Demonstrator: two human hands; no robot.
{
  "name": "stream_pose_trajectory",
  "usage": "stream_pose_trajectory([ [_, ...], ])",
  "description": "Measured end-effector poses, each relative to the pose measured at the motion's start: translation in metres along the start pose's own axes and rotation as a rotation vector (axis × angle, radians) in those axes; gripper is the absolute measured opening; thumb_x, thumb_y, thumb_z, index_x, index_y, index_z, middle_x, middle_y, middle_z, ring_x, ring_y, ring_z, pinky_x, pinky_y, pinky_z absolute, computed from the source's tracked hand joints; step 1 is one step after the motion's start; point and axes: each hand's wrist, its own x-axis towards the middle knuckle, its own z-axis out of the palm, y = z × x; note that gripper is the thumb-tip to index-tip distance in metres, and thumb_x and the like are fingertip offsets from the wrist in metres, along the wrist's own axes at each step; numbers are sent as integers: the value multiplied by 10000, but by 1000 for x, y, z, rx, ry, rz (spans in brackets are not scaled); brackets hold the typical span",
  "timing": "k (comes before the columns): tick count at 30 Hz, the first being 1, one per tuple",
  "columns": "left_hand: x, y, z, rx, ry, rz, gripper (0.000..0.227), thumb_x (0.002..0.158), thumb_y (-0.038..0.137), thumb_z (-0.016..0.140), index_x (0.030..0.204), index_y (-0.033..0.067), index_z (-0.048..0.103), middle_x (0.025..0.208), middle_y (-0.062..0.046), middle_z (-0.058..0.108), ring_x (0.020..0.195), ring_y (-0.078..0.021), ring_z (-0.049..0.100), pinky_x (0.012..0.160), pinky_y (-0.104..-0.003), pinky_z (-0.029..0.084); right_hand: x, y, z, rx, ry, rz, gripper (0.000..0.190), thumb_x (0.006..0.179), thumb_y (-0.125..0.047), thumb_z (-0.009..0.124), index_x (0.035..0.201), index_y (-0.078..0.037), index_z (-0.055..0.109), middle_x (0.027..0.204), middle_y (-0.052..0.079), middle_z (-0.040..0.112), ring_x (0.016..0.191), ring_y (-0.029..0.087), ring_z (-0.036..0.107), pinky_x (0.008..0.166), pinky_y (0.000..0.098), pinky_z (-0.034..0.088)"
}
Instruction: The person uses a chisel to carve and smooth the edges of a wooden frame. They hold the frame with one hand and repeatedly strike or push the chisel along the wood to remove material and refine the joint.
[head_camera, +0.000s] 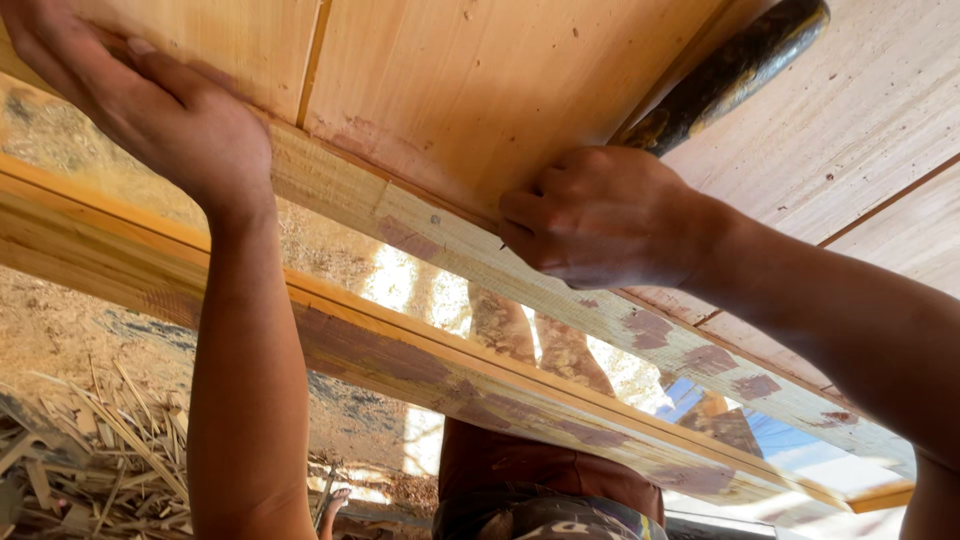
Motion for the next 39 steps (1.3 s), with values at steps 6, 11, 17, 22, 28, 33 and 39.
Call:
stream_pose_trajectory([
  [6,-7,47,-9,38,-81,245,565,1095,-17,437,1594,213,309,1623,43,277,1454,-212,394,1282,-369,360,-21,7,-10,111,-17,129,148,914,-73,670,769,-102,664,684,32,620,569,131,639,480,223,580],
  [11,-43,100,-13,-46,-286,474,205,1047,147,546,1174,25,652,1246,-128,585,1164,-299,620,1149,-539,489,-59,12,-1,47,223,297,152,955,-85,686,805,-103,694,741,32,669,623,101,668,433,232,512],
  [17,-68,142,-24,130,-516,486,367,1029,349,603,1151,8,659,1206,-180,586,1197,-343,554,1128,-584,435,-53,19,-5,68,269,452,137,902,-48,746,780,-96,704,734,15,685,640,105,688,503,256,538],
  [22,-89,191,-23,-4,-851,488,421,1020,340,668,1245,-15,645,1269,-202,577,1251,-349,555,1152,-633,406,-47,23,-8,141,234,495,91,864,-59,745,789,-89,704,722,12,660,652,119,688,526,274,539],
  [28,-115,242,-35,-542,-1166,508,292,967,179,750,1157,-31,680,1233,-202,639,1244,-373,616,1197,-541,452,-32,23,-7,163,85,502,161,903,-97,721,750,-113,674,739,4,657,637,91,657,523,272,539],
  [33,-122,235,-49,-678,-1032,341,324,943,150,734,1215,-14,670,1292,-205,641,1226,-372,656,1180,-552,526,9,19,-6,85,206,261,67,905,-6,733,875,-64,714,832,92,692,713,139,679,558,247,567],
  [39,-96,171,-38,-371,-340,24,242,1014,53,541,1248,2,579,1188,-180,626,1122,-302,657,1039,-460,583,61,14,-6,87,269,181,146,883,-29,725,1011,-91,757,836,59,682,650,104,639,466,235,522],
])
